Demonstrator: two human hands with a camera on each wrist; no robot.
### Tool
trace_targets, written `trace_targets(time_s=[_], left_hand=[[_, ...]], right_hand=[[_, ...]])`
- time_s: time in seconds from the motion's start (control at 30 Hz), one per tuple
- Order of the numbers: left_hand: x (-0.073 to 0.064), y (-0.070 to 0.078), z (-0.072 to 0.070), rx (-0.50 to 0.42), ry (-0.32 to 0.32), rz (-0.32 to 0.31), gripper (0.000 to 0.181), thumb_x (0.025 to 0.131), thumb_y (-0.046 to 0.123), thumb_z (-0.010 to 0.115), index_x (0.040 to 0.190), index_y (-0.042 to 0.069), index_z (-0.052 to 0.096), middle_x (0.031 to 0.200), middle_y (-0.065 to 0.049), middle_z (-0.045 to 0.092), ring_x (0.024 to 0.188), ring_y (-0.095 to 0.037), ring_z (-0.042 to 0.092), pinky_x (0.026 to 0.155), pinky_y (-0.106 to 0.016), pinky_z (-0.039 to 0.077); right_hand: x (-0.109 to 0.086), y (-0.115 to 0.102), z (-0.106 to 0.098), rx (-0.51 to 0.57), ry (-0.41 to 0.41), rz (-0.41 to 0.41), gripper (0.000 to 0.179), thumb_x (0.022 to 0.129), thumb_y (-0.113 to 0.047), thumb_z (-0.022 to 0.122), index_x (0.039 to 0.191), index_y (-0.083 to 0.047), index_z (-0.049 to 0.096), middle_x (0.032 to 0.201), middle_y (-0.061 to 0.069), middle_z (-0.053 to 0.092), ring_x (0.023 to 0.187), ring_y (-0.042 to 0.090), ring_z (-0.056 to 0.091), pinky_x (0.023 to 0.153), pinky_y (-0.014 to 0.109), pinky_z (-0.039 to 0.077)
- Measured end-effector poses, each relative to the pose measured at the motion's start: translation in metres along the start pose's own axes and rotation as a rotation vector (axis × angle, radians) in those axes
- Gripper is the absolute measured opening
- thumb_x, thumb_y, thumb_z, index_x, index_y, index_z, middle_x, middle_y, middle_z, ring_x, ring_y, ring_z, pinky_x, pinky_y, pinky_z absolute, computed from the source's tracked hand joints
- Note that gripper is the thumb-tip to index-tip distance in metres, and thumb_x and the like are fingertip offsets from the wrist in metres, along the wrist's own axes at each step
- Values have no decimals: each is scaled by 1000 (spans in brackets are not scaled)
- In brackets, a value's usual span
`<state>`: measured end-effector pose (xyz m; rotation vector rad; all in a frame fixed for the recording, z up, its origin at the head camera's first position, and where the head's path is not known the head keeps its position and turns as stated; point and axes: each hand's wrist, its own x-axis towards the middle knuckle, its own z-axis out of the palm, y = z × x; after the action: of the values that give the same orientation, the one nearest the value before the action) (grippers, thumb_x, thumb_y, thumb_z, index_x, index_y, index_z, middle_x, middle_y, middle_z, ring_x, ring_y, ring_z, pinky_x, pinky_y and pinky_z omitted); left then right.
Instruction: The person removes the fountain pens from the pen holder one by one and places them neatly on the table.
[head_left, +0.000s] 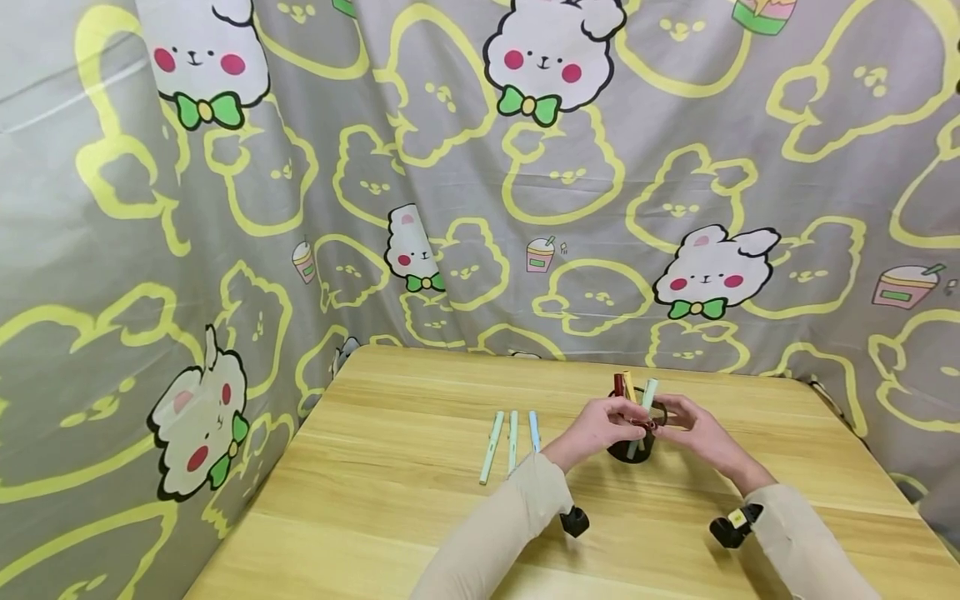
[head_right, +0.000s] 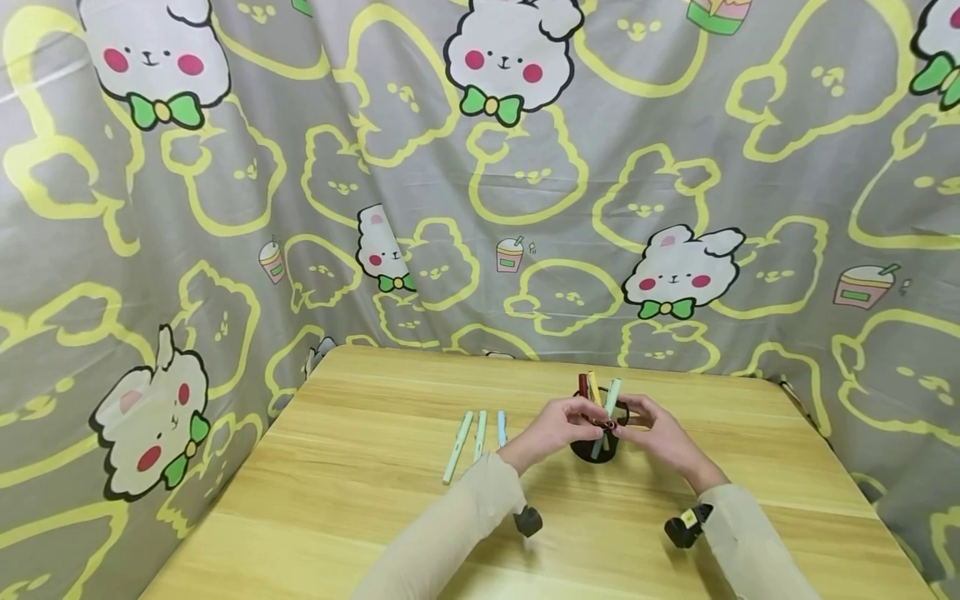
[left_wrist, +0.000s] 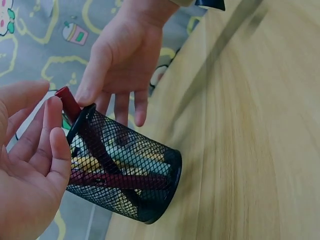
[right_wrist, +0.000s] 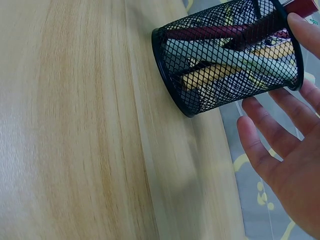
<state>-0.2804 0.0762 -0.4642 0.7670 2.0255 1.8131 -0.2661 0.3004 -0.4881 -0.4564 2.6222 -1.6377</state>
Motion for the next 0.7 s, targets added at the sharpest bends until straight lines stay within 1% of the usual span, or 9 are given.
trace_targets(time_s=[0.1, 0.17, 0.33, 0.47, 0.6, 0.7], left_hand=[[1, 0, 1, 9, -3, 1, 23, 86, 8, 70, 109, 8, 69, 94, 10, 65, 78, -4, 61, 78, -37, 53], [2, 1, 1, 21, -3, 4, 22, 86, 7, 70, 108, 8, 69, 93, 9, 65, 77, -4, 60, 76, -35, 54], [3, 2, 2, 68, -7, 10, 21, 85, 6, 70, 105, 10, 70, 91, 4, 65, 74, -4, 59, 67, -23, 52], [4, 6, 4, 117, -7, 10, 23, 85, 4, 70, 107, 9, 69, 88, 1, 64, 73, -3, 58, 63, -20, 51], [4, 10, 6, 187, 8, -4, 23, 84, 5, 72, 106, 8, 70, 83, 6, 62, 71, -2, 57, 61, -19, 50], [5, 10, 9, 238, 18, -10, 20, 83, 8, 73, 103, 9, 71, 81, 10, 61, 71, -1, 57, 60, -19, 50]], right_hand=[[0, -1, -1, 0, -2, 2, 63, 90, -19, 66, 140, 2, 34, 138, 30, 38, 116, 46, 46, 83, 27, 48], [0, 0, -1, -1, -3, 3, 63, 90, -20, 66, 140, 2, 35, 138, 30, 39, 116, 46, 47, 83, 28, 48], [0, 2, 0, -14, 2, 4, 62, 90, -21, 66, 139, 3, 35, 137, 29, 39, 115, 44, 48, 82, 30, 49], [0, 2, -1, -10, 7, 6, 62, 90, -20, 67, 139, 2, 36, 138, 29, 40, 114, 44, 48, 82, 30, 49], [1, 3, -1, 6, 4, 3, 62, 90, -20, 67, 139, 1, 37, 138, 29, 40, 114, 43, 49, 82, 28, 48], [1, 3, -1, 9, 0, 1, 62, 90, -20, 67, 139, 2, 36, 138, 29, 39, 114, 42, 49, 81, 29, 48]])
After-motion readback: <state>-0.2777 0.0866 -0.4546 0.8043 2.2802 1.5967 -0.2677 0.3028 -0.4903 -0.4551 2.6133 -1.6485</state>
